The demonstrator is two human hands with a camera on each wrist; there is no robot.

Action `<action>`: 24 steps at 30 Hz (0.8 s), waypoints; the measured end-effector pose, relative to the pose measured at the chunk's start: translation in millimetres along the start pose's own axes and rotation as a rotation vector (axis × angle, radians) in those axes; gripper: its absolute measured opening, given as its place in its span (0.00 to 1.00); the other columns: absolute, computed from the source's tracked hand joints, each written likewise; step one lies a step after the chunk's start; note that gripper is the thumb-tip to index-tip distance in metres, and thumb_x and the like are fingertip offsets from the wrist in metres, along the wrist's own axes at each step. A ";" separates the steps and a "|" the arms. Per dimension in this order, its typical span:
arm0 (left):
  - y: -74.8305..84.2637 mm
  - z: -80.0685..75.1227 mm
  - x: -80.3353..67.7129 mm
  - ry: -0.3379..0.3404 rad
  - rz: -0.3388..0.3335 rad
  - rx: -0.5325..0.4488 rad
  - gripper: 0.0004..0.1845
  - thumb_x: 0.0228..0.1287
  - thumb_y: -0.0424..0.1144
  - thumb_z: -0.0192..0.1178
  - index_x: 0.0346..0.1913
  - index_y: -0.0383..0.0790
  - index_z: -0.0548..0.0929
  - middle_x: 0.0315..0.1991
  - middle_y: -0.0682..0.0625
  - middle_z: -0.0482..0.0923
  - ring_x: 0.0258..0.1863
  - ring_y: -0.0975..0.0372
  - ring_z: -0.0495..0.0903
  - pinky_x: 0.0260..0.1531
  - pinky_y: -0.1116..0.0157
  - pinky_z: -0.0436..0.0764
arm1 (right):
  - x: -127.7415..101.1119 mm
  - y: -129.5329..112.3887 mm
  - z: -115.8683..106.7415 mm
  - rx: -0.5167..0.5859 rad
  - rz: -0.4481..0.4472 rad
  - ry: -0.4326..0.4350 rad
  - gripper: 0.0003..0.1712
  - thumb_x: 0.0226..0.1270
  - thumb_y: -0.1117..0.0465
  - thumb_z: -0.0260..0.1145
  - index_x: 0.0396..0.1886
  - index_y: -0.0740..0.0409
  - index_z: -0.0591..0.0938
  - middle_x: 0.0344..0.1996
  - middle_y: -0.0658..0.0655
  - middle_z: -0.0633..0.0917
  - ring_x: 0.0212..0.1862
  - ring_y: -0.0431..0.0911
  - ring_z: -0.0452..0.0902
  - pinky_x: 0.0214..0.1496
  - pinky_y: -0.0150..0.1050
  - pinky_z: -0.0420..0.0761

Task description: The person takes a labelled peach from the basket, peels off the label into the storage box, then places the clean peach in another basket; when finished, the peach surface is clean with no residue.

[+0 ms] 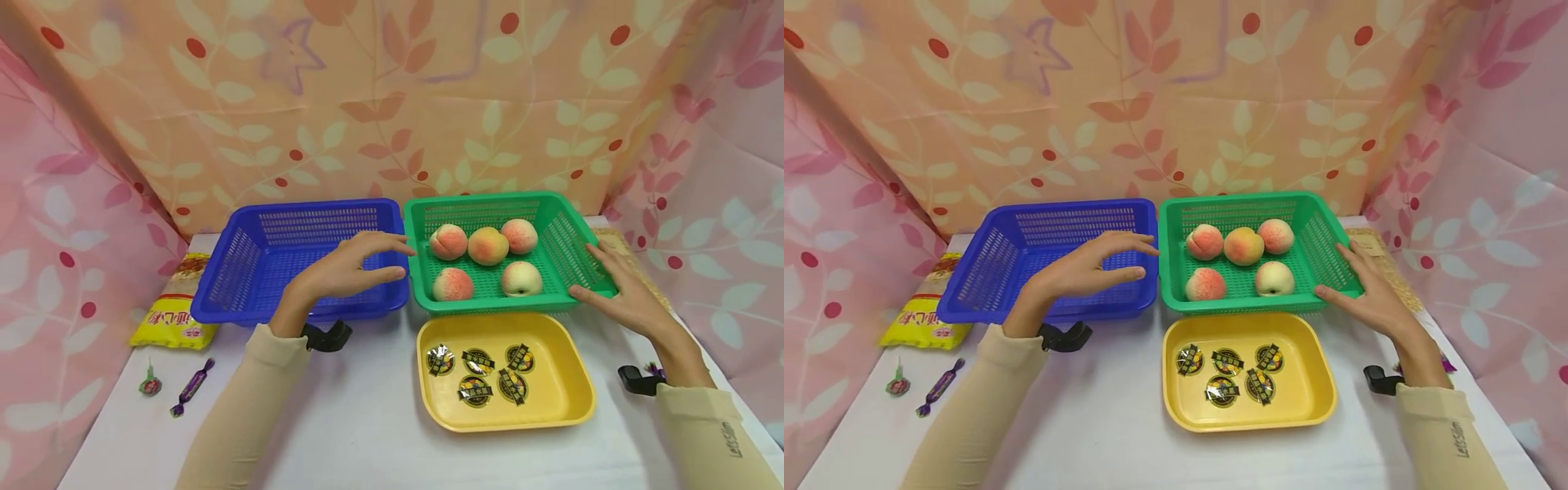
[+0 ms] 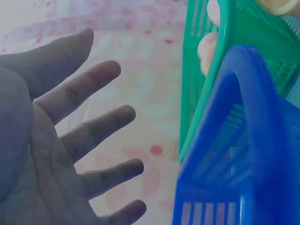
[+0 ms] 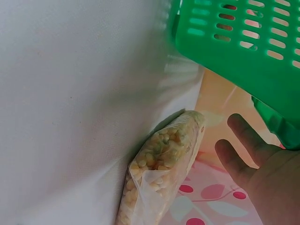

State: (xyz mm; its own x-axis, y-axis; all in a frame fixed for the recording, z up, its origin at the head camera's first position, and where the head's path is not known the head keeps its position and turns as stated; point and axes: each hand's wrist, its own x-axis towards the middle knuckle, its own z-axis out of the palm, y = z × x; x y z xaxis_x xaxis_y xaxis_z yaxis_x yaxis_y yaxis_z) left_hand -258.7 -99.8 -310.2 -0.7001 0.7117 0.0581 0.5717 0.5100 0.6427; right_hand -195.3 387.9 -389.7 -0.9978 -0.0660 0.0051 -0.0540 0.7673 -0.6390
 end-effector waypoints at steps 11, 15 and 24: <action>-18.4 10.8 -43.8 0.118 -0.079 -0.032 0.18 0.76 0.52 0.57 0.64 0.59 0.80 0.77 0.56 0.66 0.80 0.52 0.54 0.76 0.38 0.52 | 1.9 7.1 -2.9 -0.003 0.010 0.001 0.54 0.69 0.44 0.67 0.85 0.46 0.46 0.83 0.62 0.36 0.80 0.73 0.32 0.68 0.83 0.41; -21.2 14.0 -52.1 0.146 -0.105 -0.056 0.18 0.75 0.51 0.58 0.65 0.60 0.80 0.77 0.55 0.65 0.81 0.52 0.52 0.76 0.36 0.51 | 3.0 9.7 -3.2 -0.007 0.011 0.003 0.54 0.69 0.44 0.66 0.85 0.45 0.46 0.83 0.61 0.36 0.80 0.74 0.32 0.68 0.83 0.41; -27.6 19.9 -69.5 0.206 -0.147 -0.092 0.20 0.75 0.51 0.58 0.67 0.60 0.78 0.78 0.55 0.63 0.81 0.50 0.52 0.74 0.32 0.50 | -1.4 9.9 -4.3 -0.014 0.025 0.003 0.54 0.69 0.43 0.66 0.85 0.45 0.45 0.83 0.62 0.36 0.80 0.75 0.32 0.67 0.84 0.41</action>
State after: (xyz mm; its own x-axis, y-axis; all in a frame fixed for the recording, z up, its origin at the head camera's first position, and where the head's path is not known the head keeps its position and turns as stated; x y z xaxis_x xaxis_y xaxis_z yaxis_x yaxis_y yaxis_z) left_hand -217.3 -153.7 -347.1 -0.8504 0.5151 0.1070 0.4226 0.5477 0.7221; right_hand -194.5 398.4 -392.7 -0.9989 -0.0452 -0.0087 -0.0297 0.7776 -0.6280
